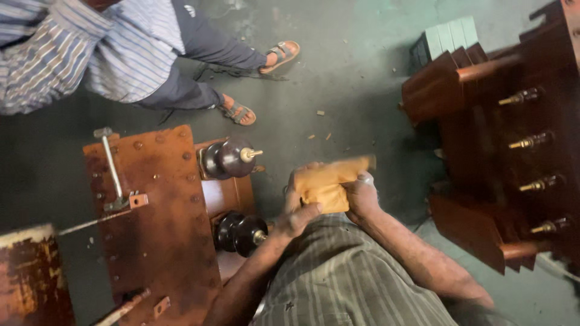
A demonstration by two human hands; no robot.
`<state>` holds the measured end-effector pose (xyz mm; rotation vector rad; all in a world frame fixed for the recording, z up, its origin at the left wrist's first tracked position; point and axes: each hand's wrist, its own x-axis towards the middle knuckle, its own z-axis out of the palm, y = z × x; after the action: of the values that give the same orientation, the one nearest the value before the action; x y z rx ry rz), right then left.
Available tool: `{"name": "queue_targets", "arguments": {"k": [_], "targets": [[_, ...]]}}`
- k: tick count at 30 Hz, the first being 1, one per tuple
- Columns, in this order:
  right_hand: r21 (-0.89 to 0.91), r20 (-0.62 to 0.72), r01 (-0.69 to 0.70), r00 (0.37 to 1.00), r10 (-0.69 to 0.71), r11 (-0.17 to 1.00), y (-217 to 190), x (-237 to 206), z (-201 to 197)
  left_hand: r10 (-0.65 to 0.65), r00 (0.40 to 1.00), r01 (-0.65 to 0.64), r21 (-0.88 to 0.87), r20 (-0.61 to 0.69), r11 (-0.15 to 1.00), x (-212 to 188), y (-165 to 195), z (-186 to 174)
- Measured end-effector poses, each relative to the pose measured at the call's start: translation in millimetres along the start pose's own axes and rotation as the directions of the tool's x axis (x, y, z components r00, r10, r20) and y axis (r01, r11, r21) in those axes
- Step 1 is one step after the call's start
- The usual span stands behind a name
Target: The person holds a spray gun connected to a hose and applies white paint to a metal machine assembly with cylindrical components on the workshop floor, moving the gun across different surfaces. At the end the person opens the paint container lid and walks across the workshop carrying the spray gun.
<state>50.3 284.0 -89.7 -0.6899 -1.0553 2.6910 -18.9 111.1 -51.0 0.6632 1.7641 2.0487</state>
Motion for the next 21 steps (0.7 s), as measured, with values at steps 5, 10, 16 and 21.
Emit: {"name": "queue_targets", "arguments": {"k": [5, 10, 16, 21], "targets": [[0.198, 0.057, -0.005, 0.998, -0.006, 0.980, 12.5, 5.3, -38.4, 0.171, 0.958, -0.248, 0.367, 0.229, 0.896, 4.2, -11.8, 17.3], [-0.332, 0.078, 0.142, 0.989, -0.123, 0.933, -36.4, -5.2, -38.8, -0.262, 0.953, 0.259, -0.037, -0.156, 0.965, -5.8, -43.0, 68.9], [-0.625, 0.719, 0.780, 0.587, -0.372, 0.022, -145.5, -34.1, -57.5, -0.798, 0.585, 0.729, -0.524, 0.144, 0.440, 6.2, -82.7, 75.6], [-0.587, 0.690, 0.692, 0.699, -0.189, 0.420, -183.8, -28.1, -103.6, -0.839, 0.489, 0.850, -0.348, 0.239, 0.396, 5.1, -100.9, 119.1]]}}
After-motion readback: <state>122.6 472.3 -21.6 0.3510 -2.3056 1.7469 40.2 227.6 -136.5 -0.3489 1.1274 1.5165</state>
